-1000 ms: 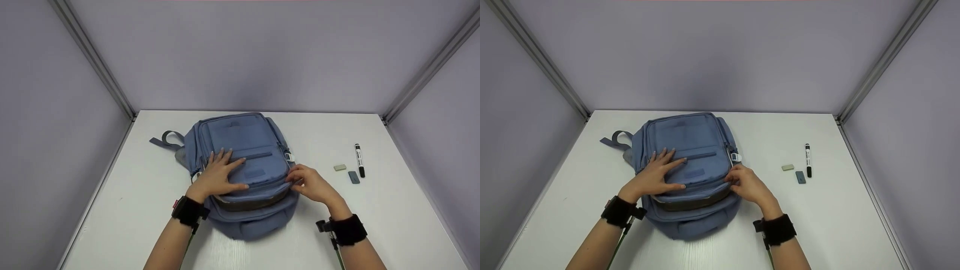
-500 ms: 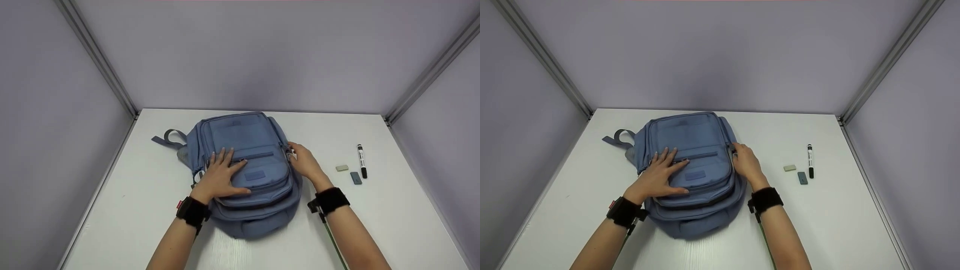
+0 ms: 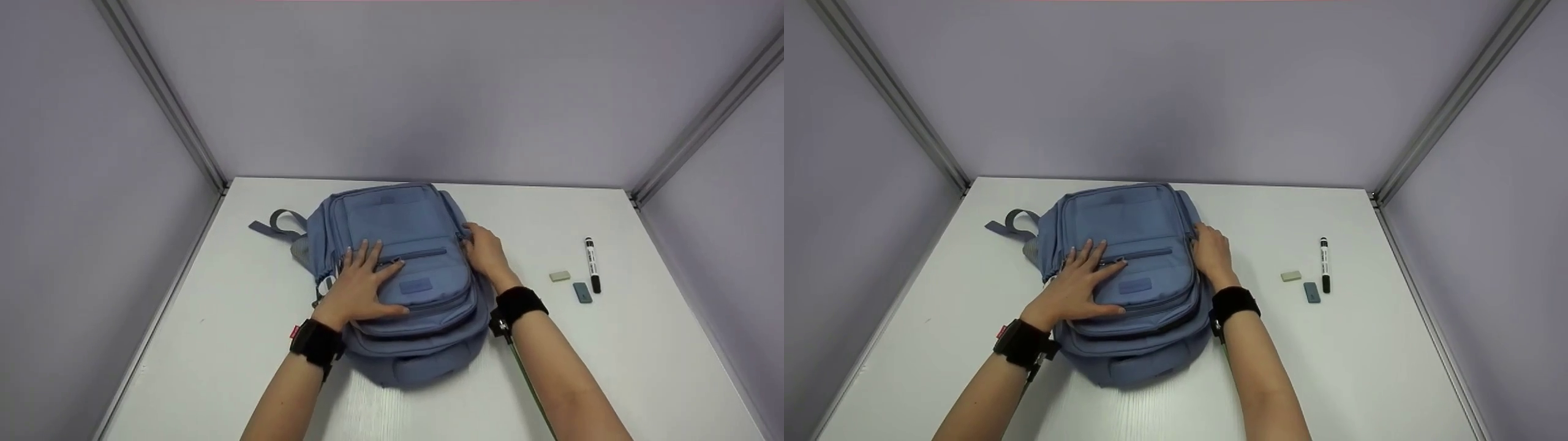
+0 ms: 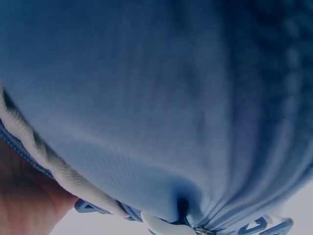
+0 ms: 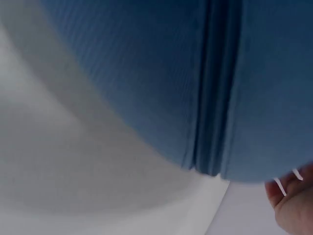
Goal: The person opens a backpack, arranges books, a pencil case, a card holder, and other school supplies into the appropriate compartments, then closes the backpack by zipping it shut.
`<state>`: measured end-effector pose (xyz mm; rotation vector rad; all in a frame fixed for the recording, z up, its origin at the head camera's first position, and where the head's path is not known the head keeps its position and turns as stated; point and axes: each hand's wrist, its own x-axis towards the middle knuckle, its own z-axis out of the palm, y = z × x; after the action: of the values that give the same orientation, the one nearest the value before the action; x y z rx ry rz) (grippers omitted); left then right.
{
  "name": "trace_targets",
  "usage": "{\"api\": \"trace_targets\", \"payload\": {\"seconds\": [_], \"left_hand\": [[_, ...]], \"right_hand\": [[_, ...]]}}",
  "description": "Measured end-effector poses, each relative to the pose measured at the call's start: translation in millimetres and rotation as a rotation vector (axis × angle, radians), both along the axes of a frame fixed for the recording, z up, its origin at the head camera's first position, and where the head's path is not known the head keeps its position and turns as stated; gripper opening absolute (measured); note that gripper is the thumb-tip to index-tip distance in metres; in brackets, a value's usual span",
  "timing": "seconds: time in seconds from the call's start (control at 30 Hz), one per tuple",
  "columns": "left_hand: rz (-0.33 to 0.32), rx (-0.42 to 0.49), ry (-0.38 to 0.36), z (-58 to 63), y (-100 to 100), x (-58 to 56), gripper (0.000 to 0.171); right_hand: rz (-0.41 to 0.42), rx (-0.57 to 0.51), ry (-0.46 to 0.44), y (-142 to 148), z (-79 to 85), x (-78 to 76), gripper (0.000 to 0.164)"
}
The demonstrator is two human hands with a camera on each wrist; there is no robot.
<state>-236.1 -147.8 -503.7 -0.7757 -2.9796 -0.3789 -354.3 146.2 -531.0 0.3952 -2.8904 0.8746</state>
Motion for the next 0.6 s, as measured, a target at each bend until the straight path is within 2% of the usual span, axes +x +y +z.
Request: {"api": "trace_targets", "payload": {"seconds": [0.23, 0.4, 0.6], "left_hand": [[0.028, -0.029, -0.048, 3.7, 4, -5.1, 0.099], [0.049, -0.038, -0.057, 5.8, 6, -11.0, 0.096], [0.064, -0.046, -0.036, 4.2, 5, -17.0, 0.094]], "right_hand": [[-0.069, 0.131, 0.023, -10, 9.0, 0.5, 0.032], [-0.017, 0.192, 0.009, -5, 14.6, 1.2, 0.023], [0.055, 0.173, -0.036, 5, 15.7, 7.5, 0.031]]}}
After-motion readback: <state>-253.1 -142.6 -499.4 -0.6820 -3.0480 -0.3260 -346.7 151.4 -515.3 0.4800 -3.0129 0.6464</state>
